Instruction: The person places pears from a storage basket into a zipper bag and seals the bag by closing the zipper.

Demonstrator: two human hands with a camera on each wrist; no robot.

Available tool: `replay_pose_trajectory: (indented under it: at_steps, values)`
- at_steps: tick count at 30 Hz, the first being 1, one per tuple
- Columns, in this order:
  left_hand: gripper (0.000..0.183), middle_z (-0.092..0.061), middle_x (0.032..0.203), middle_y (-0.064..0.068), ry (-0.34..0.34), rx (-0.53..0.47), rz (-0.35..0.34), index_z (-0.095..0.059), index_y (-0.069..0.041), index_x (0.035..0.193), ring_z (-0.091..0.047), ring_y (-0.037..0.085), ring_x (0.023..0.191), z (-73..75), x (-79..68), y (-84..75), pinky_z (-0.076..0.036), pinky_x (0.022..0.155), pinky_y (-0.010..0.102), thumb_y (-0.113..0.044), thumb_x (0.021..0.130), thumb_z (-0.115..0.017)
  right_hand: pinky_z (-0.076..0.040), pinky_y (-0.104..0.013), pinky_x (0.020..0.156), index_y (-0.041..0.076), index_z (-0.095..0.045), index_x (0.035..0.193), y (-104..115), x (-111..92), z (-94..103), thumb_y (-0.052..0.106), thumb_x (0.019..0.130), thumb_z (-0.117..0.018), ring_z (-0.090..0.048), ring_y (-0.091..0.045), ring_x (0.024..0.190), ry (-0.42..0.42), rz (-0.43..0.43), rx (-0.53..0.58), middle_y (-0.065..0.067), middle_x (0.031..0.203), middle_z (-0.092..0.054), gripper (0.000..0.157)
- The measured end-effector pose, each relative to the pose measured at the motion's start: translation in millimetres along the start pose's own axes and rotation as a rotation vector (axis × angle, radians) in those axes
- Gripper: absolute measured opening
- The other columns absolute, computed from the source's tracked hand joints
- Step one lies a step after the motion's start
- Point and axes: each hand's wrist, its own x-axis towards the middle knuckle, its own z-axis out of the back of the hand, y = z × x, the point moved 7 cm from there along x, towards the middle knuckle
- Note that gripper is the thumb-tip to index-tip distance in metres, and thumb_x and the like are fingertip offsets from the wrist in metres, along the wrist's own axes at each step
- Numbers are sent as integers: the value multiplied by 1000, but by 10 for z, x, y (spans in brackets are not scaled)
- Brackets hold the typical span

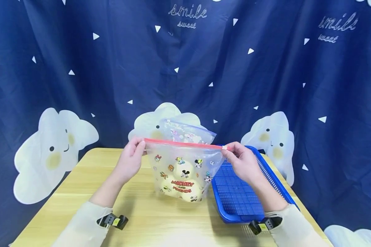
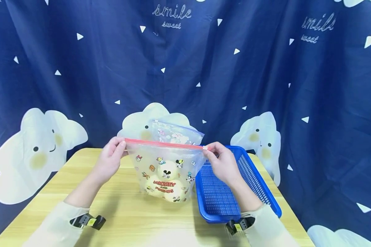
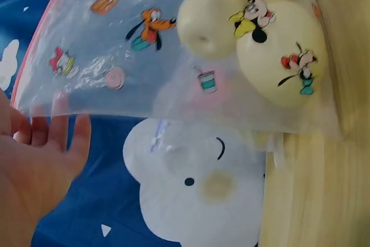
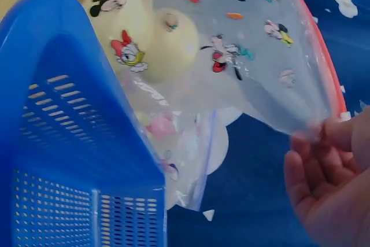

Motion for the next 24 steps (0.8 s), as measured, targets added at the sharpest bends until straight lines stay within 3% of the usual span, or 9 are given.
replay_pose_trajectory:
  at_steps: [5,8,11,16,21,24]
  values:
    - [25,-67,126,11,111,-76,30,-50,8,128,-69,17,122,-69,-131,150,-60,102,25,-13,119,-42,-57,-25,78,5,-71,113,-156,6,-159,22,112,-66,-65,-23,93,104,-28,89,-13,106,-74,18]
    - [29,-70,124,10,133,-136,34,-52,9,137,-70,8,115,-101,-157,232,-61,99,23,-8,114,-54,-60,-24,83,3,-71,119,-223,-9,-231,20,110,-69,-69,-26,96,149,-41,172,-15,110,-74,20]
    - [33,-75,122,12,117,-91,28,-63,5,139,-72,6,107,-102,-143,278,-62,96,26,-10,110,-65,-61,-24,86,2,-71,124,-262,-15,-283,20,108,-72,-72,-29,99,186,-58,215,-17,114,-75,24]
    - [26,-80,110,6,58,50,77,-77,-3,124,-73,7,98,-56,-120,301,-61,94,24,-24,109,-71,-64,-29,89,4,-74,119,-334,-16,-343,22,107,-74,-73,-24,101,207,-137,173,-14,118,-78,22]
    - [24,-78,94,-10,-83,-33,65,-75,6,121,-71,5,91,144,-118,207,-60,89,19,-14,108,-71,-66,-34,89,6,-76,112,-317,31,-203,22,107,-74,-74,-24,102,78,-155,182,-12,114,-81,18]
    - [24,-77,93,-10,-67,-52,56,-74,8,122,-71,7,90,201,-133,185,-62,90,22,-12,109,-70,-64,-31,86,5,-76,112,-299,55,-151,24,107,-75,-73,-26,100,62,-125,175,-12,111,-81,20]
